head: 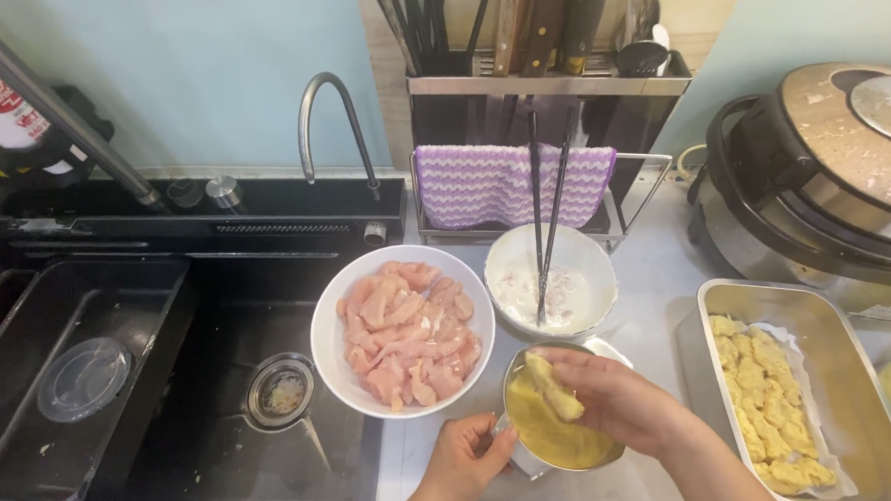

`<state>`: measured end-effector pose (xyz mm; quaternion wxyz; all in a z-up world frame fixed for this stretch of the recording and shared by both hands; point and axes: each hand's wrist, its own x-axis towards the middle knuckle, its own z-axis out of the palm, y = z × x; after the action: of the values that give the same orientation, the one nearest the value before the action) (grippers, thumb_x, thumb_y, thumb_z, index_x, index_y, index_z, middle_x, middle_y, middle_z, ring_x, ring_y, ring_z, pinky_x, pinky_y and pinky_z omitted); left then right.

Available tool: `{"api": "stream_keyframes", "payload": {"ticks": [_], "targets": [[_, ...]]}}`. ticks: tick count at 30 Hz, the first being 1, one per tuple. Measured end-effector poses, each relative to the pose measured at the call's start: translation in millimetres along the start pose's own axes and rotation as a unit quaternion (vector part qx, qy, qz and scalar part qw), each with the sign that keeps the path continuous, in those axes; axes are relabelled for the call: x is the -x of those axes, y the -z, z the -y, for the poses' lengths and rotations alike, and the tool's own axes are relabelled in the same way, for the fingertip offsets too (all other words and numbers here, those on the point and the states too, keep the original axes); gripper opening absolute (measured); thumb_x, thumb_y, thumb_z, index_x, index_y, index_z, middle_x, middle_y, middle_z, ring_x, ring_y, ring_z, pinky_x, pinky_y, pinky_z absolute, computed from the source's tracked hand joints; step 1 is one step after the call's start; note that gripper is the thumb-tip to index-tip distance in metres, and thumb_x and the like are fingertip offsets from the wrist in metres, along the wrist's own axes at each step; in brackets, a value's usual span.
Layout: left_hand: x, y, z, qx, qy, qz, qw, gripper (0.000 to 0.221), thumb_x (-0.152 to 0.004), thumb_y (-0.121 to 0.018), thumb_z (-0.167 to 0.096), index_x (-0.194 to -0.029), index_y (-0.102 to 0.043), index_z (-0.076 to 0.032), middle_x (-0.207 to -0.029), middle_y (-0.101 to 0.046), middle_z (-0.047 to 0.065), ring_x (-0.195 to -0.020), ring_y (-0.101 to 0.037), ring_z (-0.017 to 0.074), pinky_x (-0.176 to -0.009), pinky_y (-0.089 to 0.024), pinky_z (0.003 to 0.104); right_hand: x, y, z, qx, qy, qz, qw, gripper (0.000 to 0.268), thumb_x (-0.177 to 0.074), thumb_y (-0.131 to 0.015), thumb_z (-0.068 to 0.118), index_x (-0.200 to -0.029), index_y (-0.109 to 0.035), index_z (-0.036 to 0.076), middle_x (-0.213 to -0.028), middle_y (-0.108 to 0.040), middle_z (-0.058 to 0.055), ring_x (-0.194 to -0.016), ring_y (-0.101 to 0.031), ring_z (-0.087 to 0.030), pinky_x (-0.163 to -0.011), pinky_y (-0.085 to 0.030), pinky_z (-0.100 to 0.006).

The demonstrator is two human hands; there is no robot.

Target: Coating chicken pieces in flour and batter before placing them in a tray for cooking.

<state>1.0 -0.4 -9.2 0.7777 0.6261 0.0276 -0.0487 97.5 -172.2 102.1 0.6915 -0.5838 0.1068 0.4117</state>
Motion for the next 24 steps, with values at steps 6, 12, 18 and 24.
{"api": "stream_keyframes", "payload": {"ticks": [6,12,18,24], "targets": [[-7.5,5.9,22.3,-0.041,-0.006,-0.015,0.999,0.01,-0.078,-0.065,-0.005,-0.072,-0.065,0.004,-0.054,-0.056,0.003,-0.046,-0.046,0.0073,-0.043,-0.041,0.019,-11.5,-2.0,-25.5,0.259,0.059,-0.076,0.961,0.029,-0.07,-0.066,0.005,-0.099,-0.069,0.004,-0.07,-0.063,-0.006,-0.051,-0.055,-0.012,-0.045,-0.043,-0.021],[-23.9,21.5,82.9,-0.057,-0.008,-0.02,0.998,0.009,-0.075,-0.068,-0.003,-0.071,-0.07,0.005,-0.048,-0.06,0.005,-0.038,-0.049,0.0077,-0.037,-0.036,0.019,27.0,1.4,5.2,0.373,0.107,-0.072,0.919,0.028,-0.072,-0.064,0.01,-0.099,-0.069,0.01,-0.081,-0.068,-0.001,-0.054,-0.061,-0.008,-0.045,-0.048,-0.017],[-26.0,15.3,90.9,0.015,-0.037,-0.046,0.998,0.011,-0.071,-0.065,0.005,-0.074,-0.073,0.011,-0.054,-0.069,0.013,-0.043,-0.057,0.0115,-0.043,-0.043,0.02,76.4,67.6,56.2,0.169,0.121,-0.197,0.958,0.033,-0.076,-0.063,0.005,-0.108,-0.067,0.002,-0.079,-0.072,-0.016,-0.064,-0.064,-0.02,-0.049,-0.045,-0.027],[-32.6,25.3,115.9,-0.07,-0.059,-0.085,0.992,0.012,-0.069,-0.07,0.0,-0.058,-0.07,0.006,-0.044,-0.058,0.005,-0.037,-0.039,0.0056,-0.037,-0.028,0.017,78.3,129.3,48.8,0.098,0.112,-0.328,0.933,0.034,-0.084,-0.055,0.006,-0.116,-0.057,-0.006,-0.095,-0.065,-0.02,-0.074,-0.063,-0.025,-0.056,-0.048,-0.031]]}}
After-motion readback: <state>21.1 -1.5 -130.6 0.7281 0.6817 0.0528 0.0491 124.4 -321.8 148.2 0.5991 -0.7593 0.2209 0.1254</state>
